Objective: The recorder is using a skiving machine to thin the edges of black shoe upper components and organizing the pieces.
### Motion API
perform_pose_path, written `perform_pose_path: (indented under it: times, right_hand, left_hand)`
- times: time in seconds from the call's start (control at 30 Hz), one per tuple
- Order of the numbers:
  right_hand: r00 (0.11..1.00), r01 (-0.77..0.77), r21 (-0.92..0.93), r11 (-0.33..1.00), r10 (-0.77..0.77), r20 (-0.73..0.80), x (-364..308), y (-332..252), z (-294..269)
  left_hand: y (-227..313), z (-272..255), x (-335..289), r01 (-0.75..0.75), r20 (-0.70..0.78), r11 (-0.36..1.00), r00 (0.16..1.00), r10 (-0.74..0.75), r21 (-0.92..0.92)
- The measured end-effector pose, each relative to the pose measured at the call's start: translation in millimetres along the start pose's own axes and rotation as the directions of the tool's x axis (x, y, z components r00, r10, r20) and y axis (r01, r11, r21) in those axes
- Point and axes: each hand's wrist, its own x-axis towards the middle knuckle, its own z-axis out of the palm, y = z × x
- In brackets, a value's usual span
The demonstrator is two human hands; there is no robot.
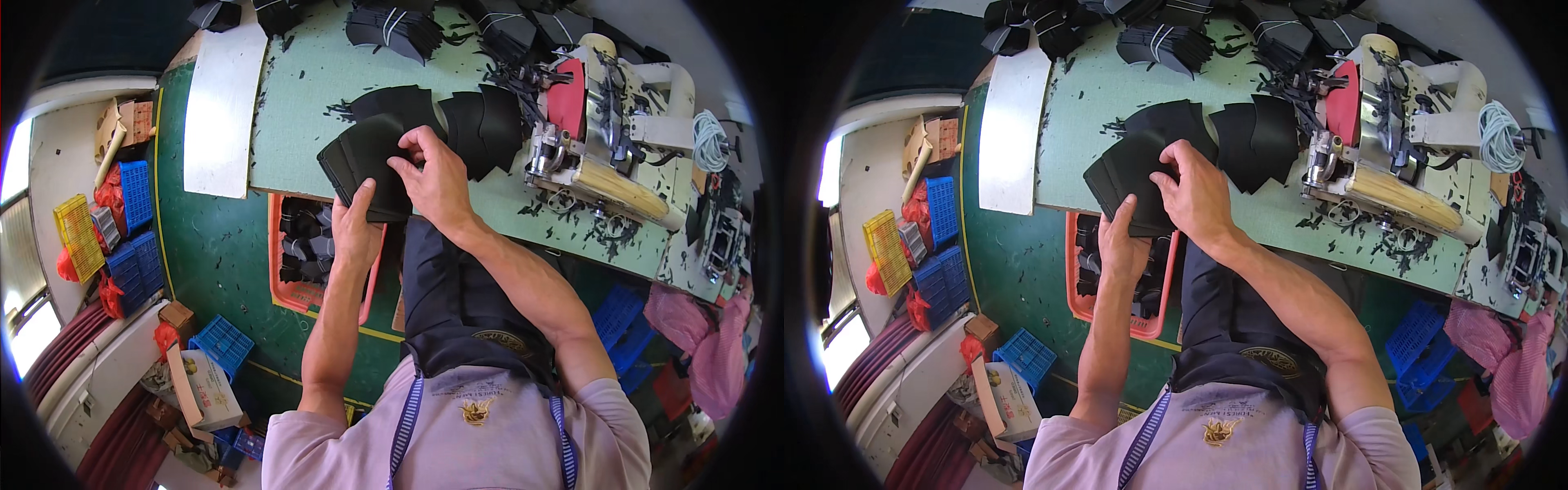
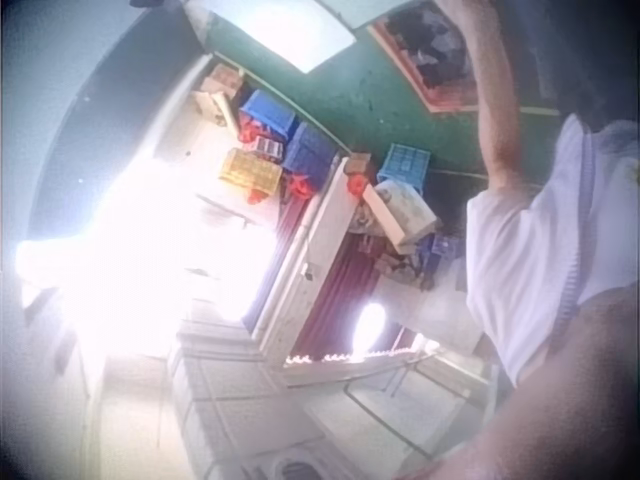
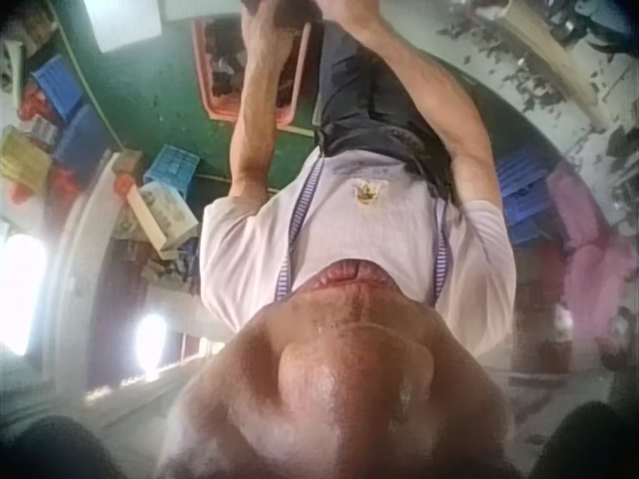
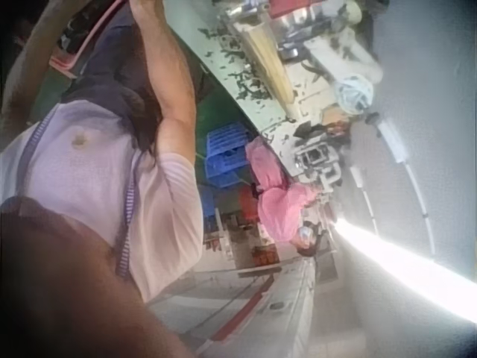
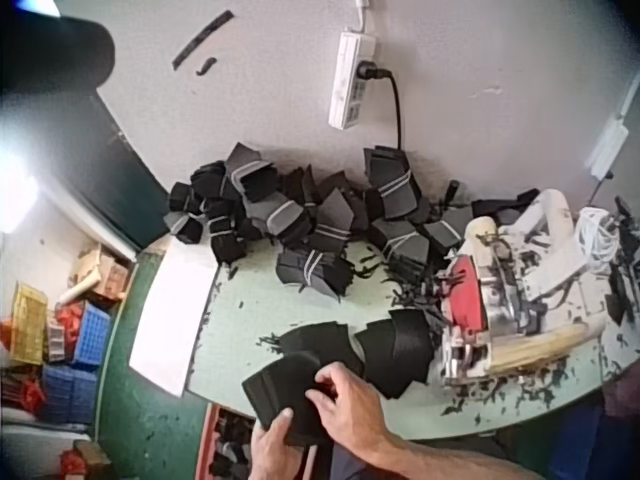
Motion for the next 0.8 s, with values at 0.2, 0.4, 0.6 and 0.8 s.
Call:
perform_pose_path:
  times: [0.2, 0.4, 0.6, 0.8]
  right_hand:
    - [0.987, -0.158, 0.16, 0.974, 0.159, 0.002, 24, -6, -1]
    - [0.959, -0.101, 0.051, 0.994, 0.083, 0.272, 20, 12, 2]
    - [0.873, -0.431, 0.335, 0.838, 0.293, 0.39, 6, 5, -19]
    - [0.931, -0.327, 0.185, 0.927, 0.283, 0.229, 3, 12, -39]
  left_hand:
    - [10, -22, 0, -0.11, -0.107, 0.992, 0.989, 0.103, -0.062]
    - [7, -8, -7, -0.154, -0.016, 0.784, 0.979, 0.204, 0.601]
    - [2, 1, -8, -0.084, 0.063, 0.812, 0.996, 0.057, 0.577]
    - [-6, 16, 6, 0.07, 0.021, 0.956, 0.997, -0.079, 0.284]
